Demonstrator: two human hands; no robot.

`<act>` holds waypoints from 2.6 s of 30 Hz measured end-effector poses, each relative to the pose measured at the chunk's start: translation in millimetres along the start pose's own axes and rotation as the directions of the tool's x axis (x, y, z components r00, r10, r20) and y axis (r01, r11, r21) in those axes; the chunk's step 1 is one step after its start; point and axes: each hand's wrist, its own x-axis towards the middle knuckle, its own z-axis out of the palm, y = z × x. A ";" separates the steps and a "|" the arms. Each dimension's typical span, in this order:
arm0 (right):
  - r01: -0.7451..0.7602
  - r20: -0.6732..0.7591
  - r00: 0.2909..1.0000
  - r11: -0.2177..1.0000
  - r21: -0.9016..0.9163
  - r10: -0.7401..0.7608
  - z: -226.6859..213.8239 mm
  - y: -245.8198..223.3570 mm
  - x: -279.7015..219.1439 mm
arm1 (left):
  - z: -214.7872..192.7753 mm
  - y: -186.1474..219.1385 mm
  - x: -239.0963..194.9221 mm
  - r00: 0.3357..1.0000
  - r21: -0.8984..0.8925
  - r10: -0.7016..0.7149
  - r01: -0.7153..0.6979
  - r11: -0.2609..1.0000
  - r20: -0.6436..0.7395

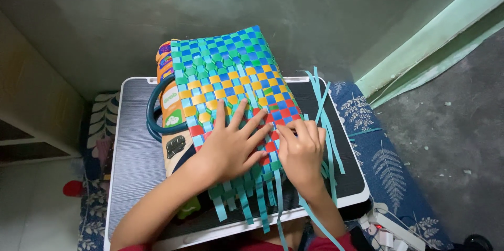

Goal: Weaving and tucking plastic strips into a colorful handmade bag

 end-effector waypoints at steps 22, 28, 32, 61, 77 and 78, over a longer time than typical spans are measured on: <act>-0.096 0.030 0.995 0.994 0.061 0.094 8.2 1.0 -5.5 | 5.1 -2.2 1.3 1.000 -0.025 0.001 -0.001 1.000 -0.023; -0.121 -0.091 0.985 0.963 0.239 0.146 11.7 8.0 -13.0 | 2.3 -3.4 0.3 0.999 -0.030 0.009 -0.010 0.999 -0.036; -0.106 -0.158 0.976 0.962 0.252 0.149 6.2 4.2 -9.8 | -1.3 -3.0 -0.2 1.000 -0.022 0.007 -0.007 1.000 -0.024; -0.080 -0.006 0.997 0.984 0.157 0.082 -11.3 -2.4 2.3 | 3.3 0.3 -1.7 0.998 0.009 -0.007 0.008 1.000 -0.066; 0.089 0.068 0.993 0.990 0.107 -0.097 -25.3 -3.6 11.8 | -1.4 -0.9 -0.8 1.000 -0.006 -0.005 0.005 1.000 0.007; 0.091 0.070 0.993 0.990 0.109 -0.099 -24.3 -4.2 12.0 | -0.5 -1.2 -0.8 1.000 -0.007 -0.007 0.007 1.000 0.007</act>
